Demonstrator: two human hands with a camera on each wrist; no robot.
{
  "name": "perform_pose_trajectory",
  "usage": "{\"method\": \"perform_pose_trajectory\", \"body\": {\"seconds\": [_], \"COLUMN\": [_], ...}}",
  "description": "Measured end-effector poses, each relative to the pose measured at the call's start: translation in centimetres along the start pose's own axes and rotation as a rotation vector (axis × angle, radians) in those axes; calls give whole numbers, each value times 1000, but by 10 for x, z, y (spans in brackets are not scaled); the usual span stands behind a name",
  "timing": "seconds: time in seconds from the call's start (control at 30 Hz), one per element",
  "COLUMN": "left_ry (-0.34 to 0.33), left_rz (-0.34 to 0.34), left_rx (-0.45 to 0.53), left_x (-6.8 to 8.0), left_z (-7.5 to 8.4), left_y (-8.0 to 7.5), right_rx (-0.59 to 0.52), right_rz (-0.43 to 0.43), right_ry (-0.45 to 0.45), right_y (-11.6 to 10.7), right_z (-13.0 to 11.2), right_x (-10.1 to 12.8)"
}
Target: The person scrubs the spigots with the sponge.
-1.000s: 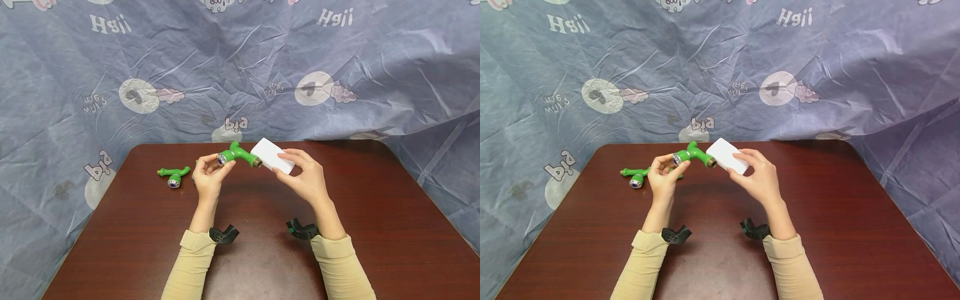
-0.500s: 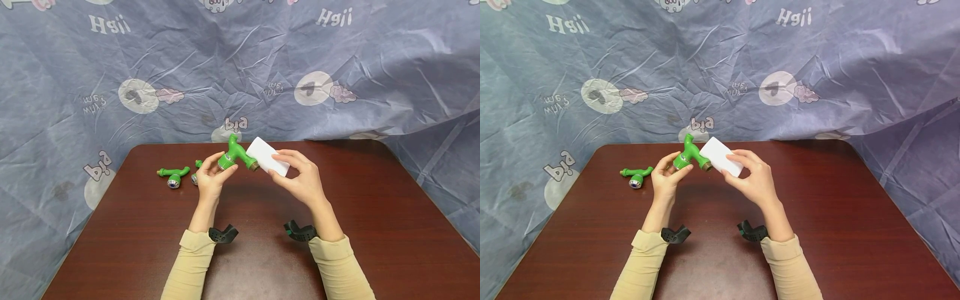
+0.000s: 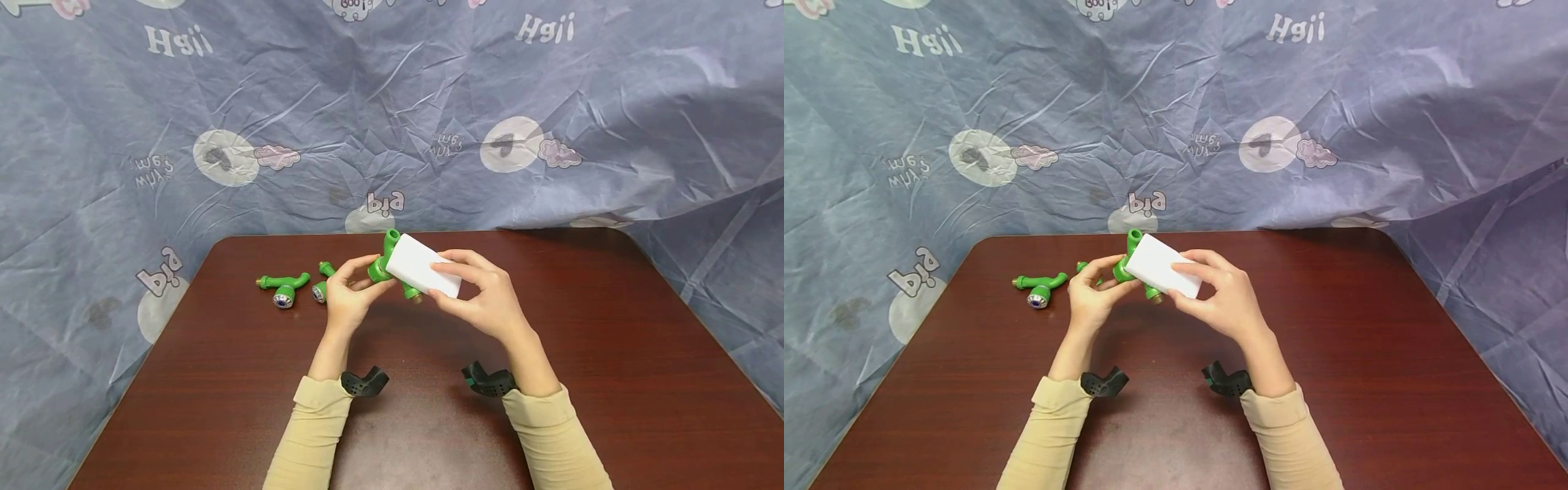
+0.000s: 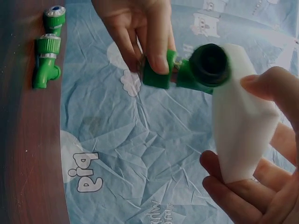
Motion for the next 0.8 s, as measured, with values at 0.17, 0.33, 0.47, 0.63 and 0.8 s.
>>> {"method": "perform_pose_trajectory", "body": {"seconds": [0.17, 0.33, 0.47, 0.63, 0.8], "left_ry": [21, 2, -15, -1, 13], "left_rz": [-25, -40, -57, -58, -26], "left_rx": [15, 49, 61, 44, 32], "left_x": [1, 1, 2, 2, 2], "left_z": [3, 2, 3, 3, 2], "left_y": [4, 6, 9, 10, 8], "right_rx": [108, 272, 216, 48, -13], "right_rz": [44, 142, 195, 124, 36], "right_ry": [-9, 81, 140, 99, 39], "right_y": [0, -5, -12, -13, -8], "right_z": [0, 9, 14, 7, 2], "right_x": [0, 0, 0, 0, -1]}}
Point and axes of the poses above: each hand's wrist, its own x-axis away from the middle knuckle, its own y-axis out of the palm, z = x × y, the point moved 3 cm from there along -x, towards the middle knuckle, and after that the axes turned 5 degrees about x, right-handed, at the moved point
